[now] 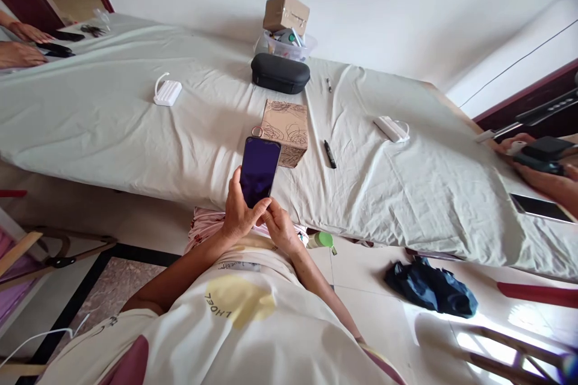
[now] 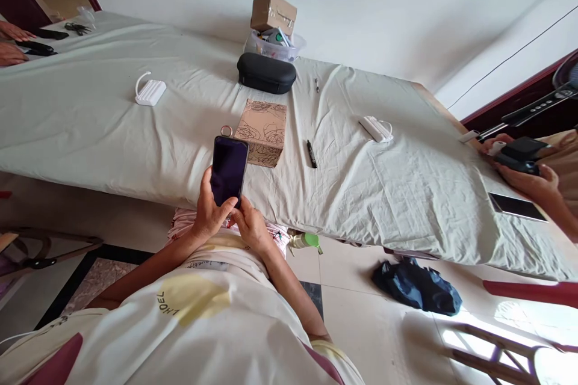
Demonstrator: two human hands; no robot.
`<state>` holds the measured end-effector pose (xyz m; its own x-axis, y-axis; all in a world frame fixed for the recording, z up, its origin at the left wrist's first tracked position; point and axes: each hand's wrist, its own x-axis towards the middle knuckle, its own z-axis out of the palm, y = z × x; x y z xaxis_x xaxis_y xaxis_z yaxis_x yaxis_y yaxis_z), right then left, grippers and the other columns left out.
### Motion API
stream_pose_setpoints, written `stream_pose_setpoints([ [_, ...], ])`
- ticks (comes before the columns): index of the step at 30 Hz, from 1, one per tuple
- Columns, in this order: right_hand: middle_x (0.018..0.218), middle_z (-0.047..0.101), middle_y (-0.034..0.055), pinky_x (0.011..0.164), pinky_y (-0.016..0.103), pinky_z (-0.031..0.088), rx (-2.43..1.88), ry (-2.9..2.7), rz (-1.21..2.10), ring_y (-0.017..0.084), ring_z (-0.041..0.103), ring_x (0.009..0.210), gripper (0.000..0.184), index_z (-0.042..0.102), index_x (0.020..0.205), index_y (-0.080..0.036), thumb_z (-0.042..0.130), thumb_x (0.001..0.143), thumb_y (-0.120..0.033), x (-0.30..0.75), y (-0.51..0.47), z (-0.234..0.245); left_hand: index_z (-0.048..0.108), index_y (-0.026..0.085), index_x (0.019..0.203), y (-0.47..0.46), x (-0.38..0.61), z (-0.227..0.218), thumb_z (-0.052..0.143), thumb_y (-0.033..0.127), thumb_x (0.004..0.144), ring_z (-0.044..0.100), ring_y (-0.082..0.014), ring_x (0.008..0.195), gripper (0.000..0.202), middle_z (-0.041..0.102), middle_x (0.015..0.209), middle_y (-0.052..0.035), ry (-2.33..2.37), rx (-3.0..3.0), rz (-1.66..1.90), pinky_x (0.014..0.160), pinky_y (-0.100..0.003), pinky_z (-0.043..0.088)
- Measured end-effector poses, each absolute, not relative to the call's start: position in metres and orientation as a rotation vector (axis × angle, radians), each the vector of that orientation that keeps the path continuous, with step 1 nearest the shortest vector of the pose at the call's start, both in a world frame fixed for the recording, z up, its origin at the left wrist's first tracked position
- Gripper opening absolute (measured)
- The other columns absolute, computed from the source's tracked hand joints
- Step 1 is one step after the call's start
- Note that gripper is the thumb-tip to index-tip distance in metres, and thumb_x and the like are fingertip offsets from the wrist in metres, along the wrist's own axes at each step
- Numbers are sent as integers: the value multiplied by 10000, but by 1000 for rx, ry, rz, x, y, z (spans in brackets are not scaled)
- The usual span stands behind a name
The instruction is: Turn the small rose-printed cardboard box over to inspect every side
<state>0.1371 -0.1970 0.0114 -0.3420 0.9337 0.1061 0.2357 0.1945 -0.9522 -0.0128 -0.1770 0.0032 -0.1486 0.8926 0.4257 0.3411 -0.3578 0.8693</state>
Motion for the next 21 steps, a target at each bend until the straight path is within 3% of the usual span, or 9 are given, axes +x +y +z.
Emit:
stream_pose_setpoints([
  [4, 792, 693, 19, 688, 311, 486, -1066, -1954, 1050, 194, 648, 697, 297, 566, 1000, -243, 486, 1043, -526, 133, -185, 13, 270, 180, 1561, -169, -19, -2, 786, 574, 772, 393, -351, 1482, 1022, 397, 1564, -199, 1491, 1564, 1500, 1242, -501, 335],
  [9, 832, 734, 27, 687, 301, 502, -921, -2094, 961, 203, 673, 726, 367, 666, 1018, -245, 583, 988, -601, 124, -157, 18, 329, 190, 1515, -154, -40, -5, 765, 484, 810, 525, -316, 1367, 880, 526, 1450, -161, 1588, 1500, 1473, 1154, -450, 453],
  [13, 938, 748, 59, 776, 333, 541, -960, -1842, 668, 189, 671, 782, 411, 720, 1114, -241, 516, 1025, -587, 145, -122, 32, 309, 158, 1536, -123, -74, 7, 781, 445, 791, 444, -348, 1447, 927, 464, 1522, -196, 1945, 1562, 1331, 1209, -451, 398],
  [17, 916, 690, 48, 789, 344, 543, -995, -1409, 265, 183, 636, 798, 430, 688, 1133, -235, 481, 1030, -598, 192, -64, 38, 352, 81, 1508, -86, -105, 24, 787, 416, 766, 466, -406, 1411, 923, 525, 1436, -241, 2293, 1618, 1002, 1189, -531, 400],
  [21, 1141, 660, 94, 869, 378, 550, -1050, -1332, 121, 215, 646, 977, 535, 658, 1229, -241, 456, 1002, -681, 225, -18, 22, 444, 66, 1440, -66, -115, 25, 808, 445, 743, 485, -436, 1369, 873, 552, 1382, -269, 2494, 1571, 740, 1152, -593, 398],
])
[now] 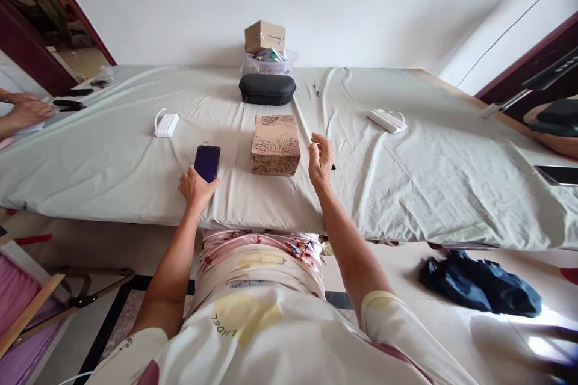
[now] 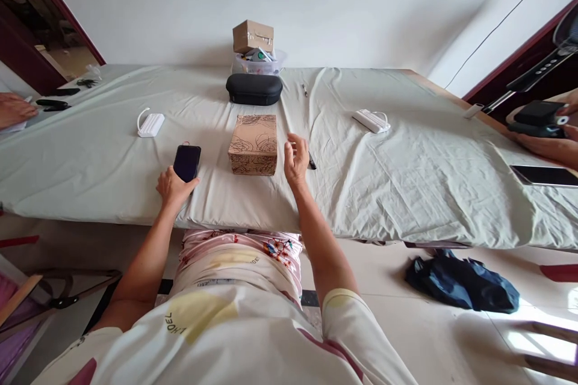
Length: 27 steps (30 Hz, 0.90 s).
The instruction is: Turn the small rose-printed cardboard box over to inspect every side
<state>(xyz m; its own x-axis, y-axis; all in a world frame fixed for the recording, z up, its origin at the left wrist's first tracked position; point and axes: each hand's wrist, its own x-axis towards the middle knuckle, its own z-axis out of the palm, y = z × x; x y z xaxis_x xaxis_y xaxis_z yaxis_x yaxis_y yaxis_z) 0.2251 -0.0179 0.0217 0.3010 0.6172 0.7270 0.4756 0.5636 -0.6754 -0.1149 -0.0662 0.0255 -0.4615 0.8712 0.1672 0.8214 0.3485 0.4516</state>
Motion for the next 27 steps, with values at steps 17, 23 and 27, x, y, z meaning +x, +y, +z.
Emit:
stream_pose_setpoints([
  [17, 1382, 598, 139, 919, 418, 569, -1177, -1661, 337, 255, 636, 1030, 772, 467, 1566, -249, 367, 991, -754, 229, -15, -8, 260, 241, 1614, -23, -79, 6, 431, 749, 969, 406, -335, 1496, 838, 360, 1625, -187, 1414, 2017, 1319, 1223, -498, 378],
  [23, 1357, 627, 131, 904, 422, 561, -1330, -1730, 436, 251, 663, 976, 769, 394, 1598, -222, 536, 959, -624, 234, -15, -11, 242, 264, 1624, 18, -20, -5, 466, 760, 961, 346, -282, 1543, 859, 342, 1657, -132, 1002, 1944, 1366, 1278, -442, 312],
  [27, 1281, 686, 129, 1059, 518, 449, -1666, -1885, 308, 352, 600, 1206, 833, 366, 1604, -226, 699, 880, -467, 231, -21, -5, 182, 231, 1639, 19, -10, -25, 621, 575, 966, 432, -279, 1495, 873, 375, 1637, -155, 1137, 1908, 1382, 1234, -421, 400],
])
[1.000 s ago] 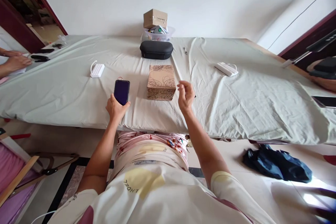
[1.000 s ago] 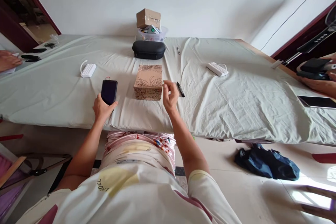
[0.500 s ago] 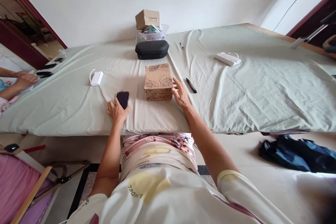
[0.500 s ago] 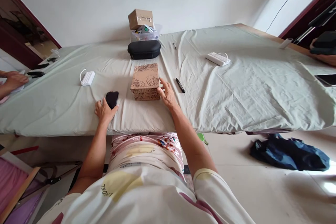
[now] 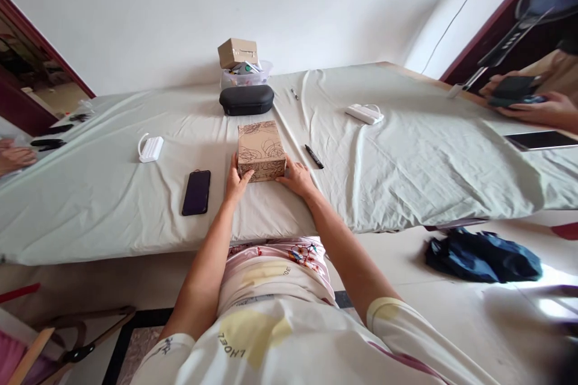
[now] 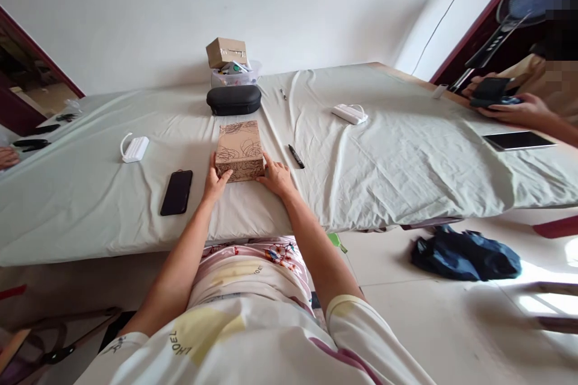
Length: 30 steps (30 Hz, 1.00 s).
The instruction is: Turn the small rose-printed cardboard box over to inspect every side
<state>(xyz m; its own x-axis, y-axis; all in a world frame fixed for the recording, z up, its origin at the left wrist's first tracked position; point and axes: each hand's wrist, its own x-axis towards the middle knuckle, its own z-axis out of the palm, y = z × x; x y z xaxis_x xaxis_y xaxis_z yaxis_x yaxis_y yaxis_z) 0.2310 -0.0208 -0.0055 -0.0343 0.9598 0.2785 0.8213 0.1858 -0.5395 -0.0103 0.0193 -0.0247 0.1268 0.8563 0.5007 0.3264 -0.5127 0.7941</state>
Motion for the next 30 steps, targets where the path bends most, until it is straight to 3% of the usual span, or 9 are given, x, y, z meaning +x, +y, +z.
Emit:
stream_pose_setpoints([
  [3, 1315, 673, 153, 1074, 525, 414, -1829, -1936, 220, 383, 542, 1290, 777, 394, 1564, -194, 701, 883, -408, 224, -28, 0, 257, 207, 1616, 15, -8, -33, 765, 378, 887, 501, -325, 1437, 904, 461, 1574, -183, 1380, 1956, 1236, 1171, -434, 473],
  [6, 1313, 666, 170, 1056, 498, 424, -1883, -1960, 159, 369, 555, 1274, 693, 432, 1501, -159, 671, 912, -435, 215, -32, 2, 265, 185, 1607, 9, -3, -31, 858, 254, 786, 502, -357, 1431, 1015, 455, 1571, -210, 1516, 2041, 1172, 1162, -449, 477],
  [14, 1326, 620, 213, 1068, 542, 395, -1843, -1761, 36, 386, 571, 1250, 983, 295, 1564, -138, 709, 836, -653, 199, -32, -8, 270, 126, 1588, -2, 3, -23, 911, 386, 755, 558, -383, 1369, 1083, 509, 1501, -266, 1606, 2122, 1176, 1124, -445, 490],
  [20, 1292, 640, 213, 1039, 577, 447, -1755, -1794, 111, 400, 592, 1218, 856, 412, 1508, -152, 724, 857, -612, 206, -25, -18, 399, 130, 1527, 5, 0, -33, 868, 552, 763, 657, -414, 1214, 991, 647, 1329, -252, 1550, 1949, 1250, 1050, -483, 524],
  [27, 1090, 735, 122, 979, 479, 529, -1575, -1846, 187, 308, 687, 1032, 948, 227, 1652, -149, 697, 894, -468, 218, -23, -21, 392, 148, 1512, 11, -11, -43, 796, 499, 821, 647, -378, 1245, 874, 644, 1343, -224, 1531, 1846, 1230, 1097, -471, 505],
  [30, 1050, 744, 105, 974, 469, 531, -1501, -1862, 147, 302, 694, 1020, 899, 285, 1637, -167, 669, 905, -520, 221, -25, -19, 377, 161, 1511, 10, -13, -41, 793, 406, 797, 610, -384, 1298, 862, 614, 1390, -215, 1505, 1787, 1242, 1135, -504, 486],
])
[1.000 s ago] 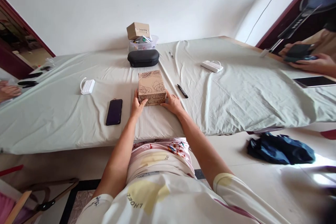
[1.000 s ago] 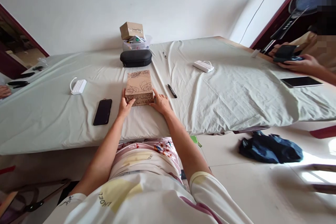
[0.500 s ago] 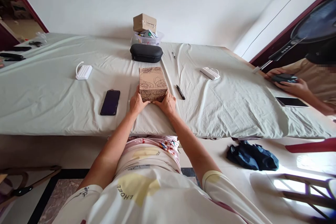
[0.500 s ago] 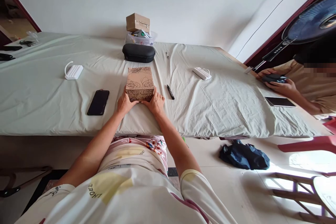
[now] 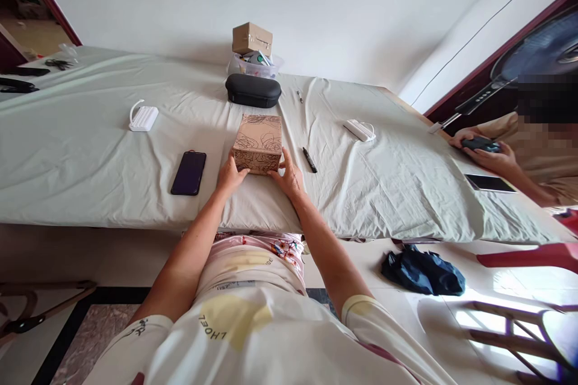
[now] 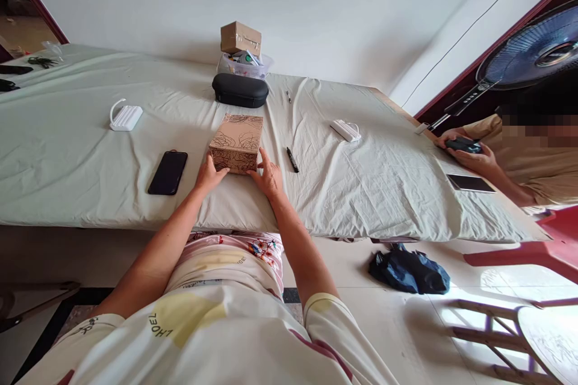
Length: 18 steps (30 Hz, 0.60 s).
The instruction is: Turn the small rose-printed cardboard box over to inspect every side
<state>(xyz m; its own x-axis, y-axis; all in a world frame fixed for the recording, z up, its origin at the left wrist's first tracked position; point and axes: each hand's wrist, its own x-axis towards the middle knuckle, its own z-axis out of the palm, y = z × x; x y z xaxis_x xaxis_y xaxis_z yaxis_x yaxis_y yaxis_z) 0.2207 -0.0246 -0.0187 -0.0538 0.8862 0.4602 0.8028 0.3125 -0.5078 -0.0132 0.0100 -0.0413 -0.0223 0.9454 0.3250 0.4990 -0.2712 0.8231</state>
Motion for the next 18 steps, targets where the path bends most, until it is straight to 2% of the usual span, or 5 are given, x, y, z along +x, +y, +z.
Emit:
stream_pose_setpoints([
  [3, 1009, 741, 104, 972, 468, 526, -1390, -1893, 78, 290, 694, 975, 820, 372, 1589, -161, 629, 931, -578, 218, -28, -15, 267, 155, 1571, 9, -13, -37, 765, 301, 768, 501, -376, 1421, 957, 479, 1535, -221, 1428, 1737, 1352, 1226, -526, 401],
  [6, 929, 727, 82, 951, 456, 528, -1294, -1919, 35, 262, 689, 877, 807, 364, 1576, -151, 591, 951, -609, 210, -32, -14, 142, 138, 1615, 8, -12, -34, 746, 296, 765, 291, -359, 1557, 1055, 255, 1669, -215, 1305, 1753, 1458, 1304, -505, 270],
  [13, 828, 712, 50, 884, 415, 539, -1090, -2002, 36, 225, 681, 775, 676, 366, 1522, -141, 467, 1008, -569, 199, -37, -17, 104, 114, 1632, 7, -15, -33, 642, 699, 870, 156, -359, 1599, 1102, 169, 1683, -258, 1327, 1693, 1445, 1320, -523, 150],
  [15, 843, 722, 63, 888, 409, 535, -1072, -2056, 39, 227, 688, 801, 611, 393, 1511, -139, 435, 1027, -509, 196, -39, -17, 72, 121, 1641, 7, -15, -32, 537, 759, 907, 105, -332, 1612, 1078, 97, 1705, -243, 1309, 1736, 1499, 1324, -500, 131],
  [18, 880, 733, 80, 910, 403, 523, -1040, -2208, 32, 231, 693, 849, 503, 496, 1463, -162, 397, 1045, -424, 188, -41, -16, 138, 163, 1646, 5, -14, -29, 394, 783, 952, 78, -339, 1614, 965, 88, 1716, -213, 1322, 1821, 1521, 1311, -549, 136],
])
